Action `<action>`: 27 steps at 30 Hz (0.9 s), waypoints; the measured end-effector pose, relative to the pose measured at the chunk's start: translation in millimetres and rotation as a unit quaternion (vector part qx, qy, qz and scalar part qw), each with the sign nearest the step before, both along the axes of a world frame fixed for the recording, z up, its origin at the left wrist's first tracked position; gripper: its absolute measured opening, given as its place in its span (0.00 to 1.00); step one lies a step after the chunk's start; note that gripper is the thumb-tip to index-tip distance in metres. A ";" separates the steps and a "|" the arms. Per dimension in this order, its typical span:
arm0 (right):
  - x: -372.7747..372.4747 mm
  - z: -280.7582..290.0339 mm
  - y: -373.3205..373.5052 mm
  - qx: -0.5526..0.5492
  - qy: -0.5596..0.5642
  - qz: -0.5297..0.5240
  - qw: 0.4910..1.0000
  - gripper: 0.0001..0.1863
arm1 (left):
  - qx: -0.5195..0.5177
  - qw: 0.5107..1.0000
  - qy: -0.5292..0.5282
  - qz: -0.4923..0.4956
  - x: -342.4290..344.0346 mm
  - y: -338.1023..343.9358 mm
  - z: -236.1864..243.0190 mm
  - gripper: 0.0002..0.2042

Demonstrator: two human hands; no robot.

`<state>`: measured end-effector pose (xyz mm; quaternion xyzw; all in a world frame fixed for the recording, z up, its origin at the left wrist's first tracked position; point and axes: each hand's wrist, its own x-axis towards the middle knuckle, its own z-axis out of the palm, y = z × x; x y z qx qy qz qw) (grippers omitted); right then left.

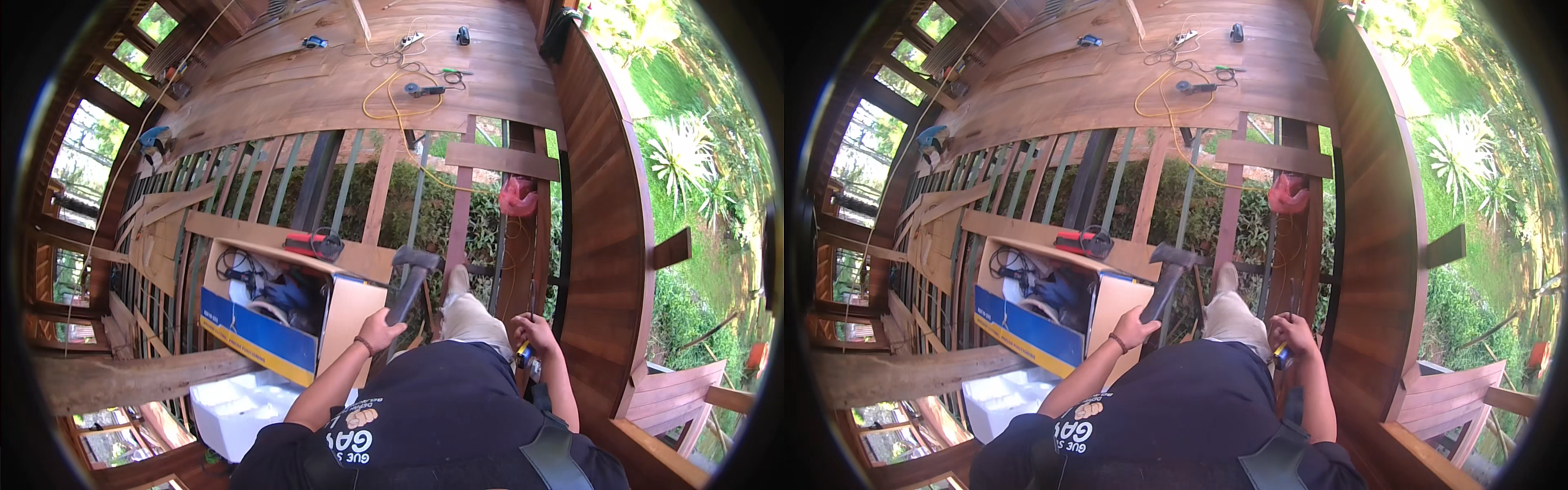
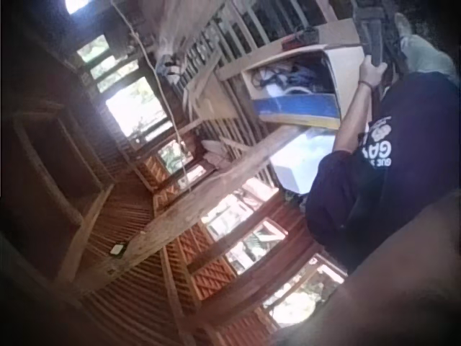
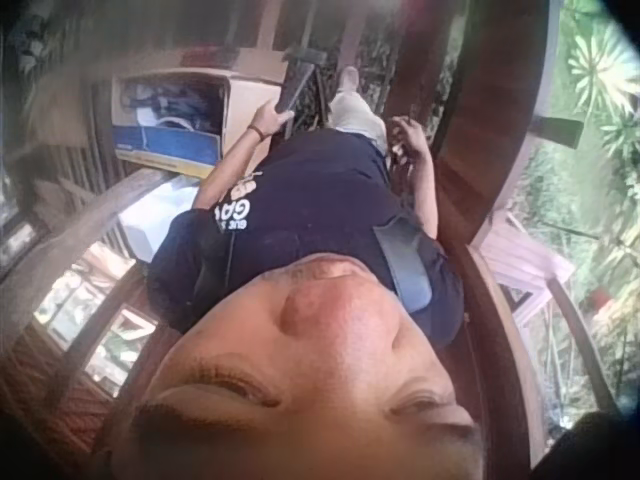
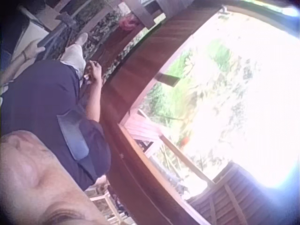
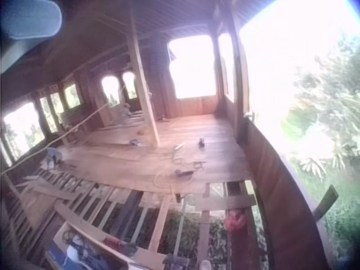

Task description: The person retrieves an angle grinder, plugs it in, and cuts a wooden plank on a partially built wooden deck. They then measure the cut area with a tape measure and mark it with a pencil.

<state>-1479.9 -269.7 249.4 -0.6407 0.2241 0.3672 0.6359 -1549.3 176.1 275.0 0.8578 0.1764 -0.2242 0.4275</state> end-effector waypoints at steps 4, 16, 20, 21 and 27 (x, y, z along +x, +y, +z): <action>118.7 3.4 36.8 0.070 0.005 0.012 0.997 0.16 | -0.013 0.993 -0.059 -0.102 163.9 -41.1 11.8 0.23; 448.8 47.5 105.4 0.326 -0.095 -0.167 0.926 0.28 | -0.363 0.902 0.045 -0.229 513.5 -129.6 61.3 0.19; 535.4 40.2 104.5 0.292 -0.081 -0.230 0.925 0.14 | -0.286 0.894 0.089 -0.333 625.6 -129.7 32.8 0.19; 558.5 34.1 106.3 0.285 -0.066 -0.255 0.922 0.12 | -0.300 0.888 0.090 -0.335 648.8 -128.7 20.3 0.17; 755.2 34.5 121.4 0.255 -0.093 -0.264 0.926 0.11 | -0.494 0.842 0.209 -0.068 849.0 -110.4 -26.2 0.21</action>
